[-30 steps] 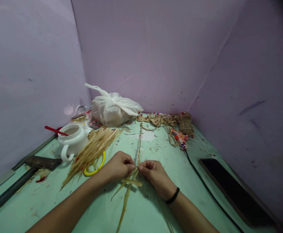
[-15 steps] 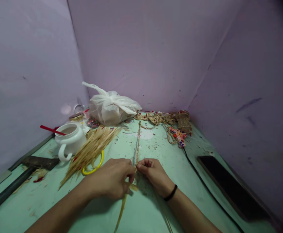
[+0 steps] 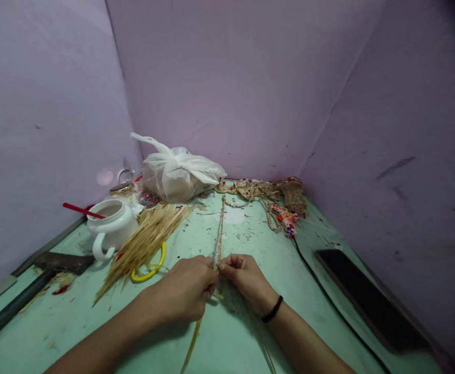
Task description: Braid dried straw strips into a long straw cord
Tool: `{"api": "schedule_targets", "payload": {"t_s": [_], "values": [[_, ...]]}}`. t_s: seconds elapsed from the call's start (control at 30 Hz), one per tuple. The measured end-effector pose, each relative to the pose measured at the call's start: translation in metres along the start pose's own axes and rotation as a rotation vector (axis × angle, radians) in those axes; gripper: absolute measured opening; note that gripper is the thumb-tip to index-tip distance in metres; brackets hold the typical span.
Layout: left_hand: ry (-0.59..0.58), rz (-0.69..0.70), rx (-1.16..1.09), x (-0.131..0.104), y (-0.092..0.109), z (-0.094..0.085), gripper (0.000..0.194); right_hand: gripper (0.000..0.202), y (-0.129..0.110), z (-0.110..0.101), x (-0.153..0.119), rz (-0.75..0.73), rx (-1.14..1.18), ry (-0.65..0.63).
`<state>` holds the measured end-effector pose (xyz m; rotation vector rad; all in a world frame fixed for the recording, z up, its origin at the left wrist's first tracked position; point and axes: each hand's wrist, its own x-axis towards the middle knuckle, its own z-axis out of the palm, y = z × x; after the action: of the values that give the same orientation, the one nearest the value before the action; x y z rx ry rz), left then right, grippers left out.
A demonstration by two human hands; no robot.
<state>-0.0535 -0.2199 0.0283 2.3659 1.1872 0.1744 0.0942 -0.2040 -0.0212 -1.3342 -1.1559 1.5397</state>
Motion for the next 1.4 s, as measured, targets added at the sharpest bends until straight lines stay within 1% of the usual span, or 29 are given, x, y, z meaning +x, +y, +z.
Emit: {"api": "schedule_targets", "payload": {"t_s": [0.07, 0.13, 0.17, 0.23, 0.33, 0.4, 0.53, 0.6, 0.67, 0.73, 0.8, 0.93, 1.07, 1.17, 1.3, 1.4], "values": [[-0.059, -0.067, -0.313, 0.003, -0.004, -0.003, 0.004, 0.012, 0.001, 0.0, 0.001, -0.012, -0.01, -0.008], [-0.116, -0.158, -0.614, 0.008, -0.009, -0.004, 0.009, 0.011, 0.002, 0.0, 0.002, -0.024, -0.021, -0.008], [-0.127, -0.209, -0.719, 0.01, -0.013, -0.004, 0.014, 0.01, 0.002, 0.0, 0.002, -0.026, -0.024, -0.004], [-0.095, -0.313, -0.816, 0.016, -0.019, -0.002, 0.019, 0.008, 0.002, 0.0, 0.002, -0.023, -0.015, 0.002], [-0.012, -0.432, -0.791, 0.023, -0.028, 0.006, 0.018, 0.01, 0.0, 0.001, 0.002, -0.017, 0.029, -0.014], [0.017, -0.453, -0.756, 0.026, -0.032, 0.011, 0.015, 0.012, -0.001, 0.001, 0.001, -0.022, 0.052, -0.027], [0.06, -0.426, -0.731, 0.028, -0.032, 0.015, 0.015, 0.014, -0.001, 0.0, 0.0, -0.025, 0.051, -0.024], [0.137, -0.381, -0.658, 0.028, -0.029, 0.015, 0.015, 0.015, 0.0, 0.0, 0.0, -0.024, 0.045, -0.026], [0.221, -0.317, -0.548, 0.027, -0.026, 0.013, 0.01, 0.015, 0.0, 0.0, 0.0, -0.029, 0.049, -0.031], [0.259, -0.274, -0.474, 0.025, -0.022, 0.012, 0.008, 0.015, 0.0, 0.0, 0.0, -0.03, 0.056, -0.034], [0.237, -0.278, -0.462, 0.023, -0.02, 0.011, 0.013, 0.016, -0.001, 0.0, 0.0, -0.025, 0.058, -0.033], [0.15, -0.317, -0.544, 0.023, -0.019, 0.013, 0.016, 0.017, -0.002, -0.001, -0.001, -0.017, 0.041, -0.028], [0.154, -0.427, -0.703, 0.026, -0.018, 0.016, 0.01, 0.017, -0.001, -0.001, -0.001, -0.031, 0.046, -0.025], [0.117, -0.522, -0.793, 0.028, -0.018, 0.016, 0.011, 0.017, 0.0, 0.0, 0.0, -0.036, 0.053, -0.02], [0.042, -0.575, -0.858, 0.027, -0.02, 0.014, 0.014, 0.016, 0.001, 0.0, 0.001, -0.042, 0.039, -0.008], [0.018, -0.596, -0.92, 0.027, -0.021, 0.014, 0.014, 0.014, 0.002, 0.0, 0.001, -0.054, 0.038, 0.012]]}}
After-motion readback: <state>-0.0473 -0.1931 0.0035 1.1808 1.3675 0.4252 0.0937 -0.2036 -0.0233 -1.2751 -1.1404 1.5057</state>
